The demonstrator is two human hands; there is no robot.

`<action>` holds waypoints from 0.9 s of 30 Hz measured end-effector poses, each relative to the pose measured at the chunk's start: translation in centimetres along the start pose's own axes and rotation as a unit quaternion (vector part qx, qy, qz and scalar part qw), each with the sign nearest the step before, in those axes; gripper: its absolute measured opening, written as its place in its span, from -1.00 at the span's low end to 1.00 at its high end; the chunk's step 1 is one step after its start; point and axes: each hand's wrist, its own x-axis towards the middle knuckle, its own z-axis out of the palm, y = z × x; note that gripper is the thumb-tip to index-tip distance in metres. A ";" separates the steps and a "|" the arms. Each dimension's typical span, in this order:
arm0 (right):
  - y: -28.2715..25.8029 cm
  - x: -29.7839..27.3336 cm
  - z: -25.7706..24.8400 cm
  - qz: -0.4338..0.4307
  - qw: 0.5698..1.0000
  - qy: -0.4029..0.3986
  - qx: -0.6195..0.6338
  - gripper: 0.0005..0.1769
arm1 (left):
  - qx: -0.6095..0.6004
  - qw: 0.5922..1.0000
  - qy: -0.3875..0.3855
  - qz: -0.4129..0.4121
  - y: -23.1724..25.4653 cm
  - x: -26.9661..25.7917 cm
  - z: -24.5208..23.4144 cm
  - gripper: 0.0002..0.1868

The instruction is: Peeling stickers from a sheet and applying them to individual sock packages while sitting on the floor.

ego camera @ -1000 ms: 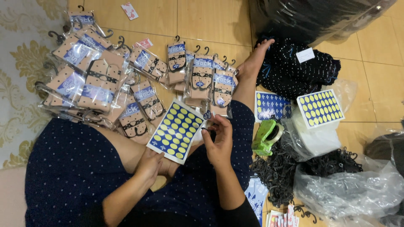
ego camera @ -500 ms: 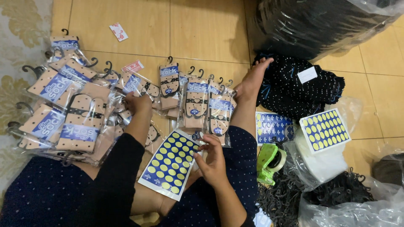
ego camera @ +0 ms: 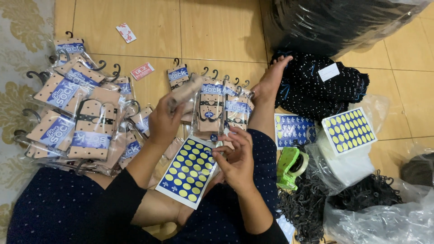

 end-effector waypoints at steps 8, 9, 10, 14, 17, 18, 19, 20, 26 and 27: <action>-1.7 3.5 -0.5 -0.028 0.998 0.045 -0.023 -0.25 | -0.239 0.916 -0.227 -0.227 9.8 2.5 -2.8 -0.13; -1.5 3.4 -0.8 -0.016 0.999 0.045 -0.026 -0.25 | -0.259 0.915 -0.229 -0.208 9.8 2.3 -2.6 -0.15; -1.5 3.3 -1.1 -0.016 0.998 0.048 -0.027 -0.25 | -0.260 0.914 -0.232 -0.208 9.8 2.5 -2.3 -0.15; -2.1 3.1 -2.0 0.004 0.997 0.062 -0.050 -0.31 | -0.250 0.916 -0.252 -0.185 10.3 2.3 -1.1 -0.18; -1.7 2.8 -2.4 -0.013 0.992 0.085 -0.095 -0.29 | -0.259 0.913 -0.249 -0.193 10.1 1.7 0.7 -0.19; -1.2 2.7 -2.4 -0.035 0.985 0.100 -0.137 -0.25 | -0.264 0.912 -0.238 -0.203 9.8 1.5 1.4 -0.19; -1.4 3.1 -2.4 -0.034 0.985 0.101 -0.137 -0.25 | -0.264 0.912 -0.239 -0.204 9.9 1.8 2.3 -0.19; -1.5 3.4 -2.4 -0.127 0.933 0.096 -0.322 -0.23 | -0.244 0.915 -0.238 -0.215 9.9 2.0 3.1 -0.18; 1.9 4.7 -4.8 -0.190 0.804 0.120 -0.550 -0.20 | -0.222 0.925 -0.146 -0.272 3.6 0.5 6.3 -0.07; 2.2 4.3 -5.1 -0.159 0.819 0.121 -0.537 -0.18 | -0.193 0.939 -0.092 -0.268 1.7 -0.4 6.0 -0.13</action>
